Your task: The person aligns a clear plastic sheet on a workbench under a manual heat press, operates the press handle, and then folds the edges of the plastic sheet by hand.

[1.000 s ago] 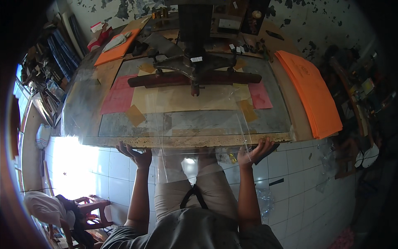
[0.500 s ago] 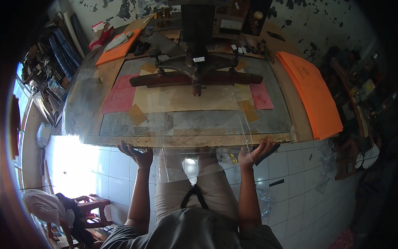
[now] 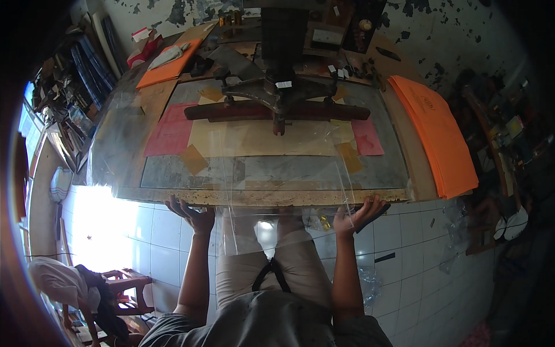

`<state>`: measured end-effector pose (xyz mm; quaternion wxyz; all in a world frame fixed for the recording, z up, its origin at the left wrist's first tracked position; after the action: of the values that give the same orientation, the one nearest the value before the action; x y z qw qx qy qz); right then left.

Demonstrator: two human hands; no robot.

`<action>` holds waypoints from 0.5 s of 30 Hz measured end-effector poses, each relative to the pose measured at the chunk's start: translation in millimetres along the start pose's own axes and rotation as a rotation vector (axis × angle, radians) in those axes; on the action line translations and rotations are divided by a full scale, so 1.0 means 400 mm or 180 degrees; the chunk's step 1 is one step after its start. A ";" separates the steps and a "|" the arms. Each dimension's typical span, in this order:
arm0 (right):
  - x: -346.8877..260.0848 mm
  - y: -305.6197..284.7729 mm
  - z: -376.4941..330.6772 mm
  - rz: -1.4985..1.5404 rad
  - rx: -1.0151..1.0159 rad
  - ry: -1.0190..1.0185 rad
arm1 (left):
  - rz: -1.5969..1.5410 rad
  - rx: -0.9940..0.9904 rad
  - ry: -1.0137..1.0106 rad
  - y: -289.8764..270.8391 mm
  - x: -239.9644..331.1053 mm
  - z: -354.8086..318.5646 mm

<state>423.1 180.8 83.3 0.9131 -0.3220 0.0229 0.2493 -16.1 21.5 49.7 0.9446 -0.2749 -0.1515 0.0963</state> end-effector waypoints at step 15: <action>-0.005 -0.010 -0.004 -0.0001 0.0004 0.0208 | -0.0170 -0.0024 0.0004 0.000 -0.002 -0.011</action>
<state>423.5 176.2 84.9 0.9121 -0.3294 0.0529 0.2384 -15.3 18.9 45.9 0.9459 -0.2743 -0.1586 0.0703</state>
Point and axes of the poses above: each hand's wrist, its own z-axis towards the middle knuckle, its own y-axis out of the palm, x = y × z, the point moved 6 cm from there along z, towards the middle knuckle, and after that the axes turned 11 degrees about -x, right-handed, at the moved point
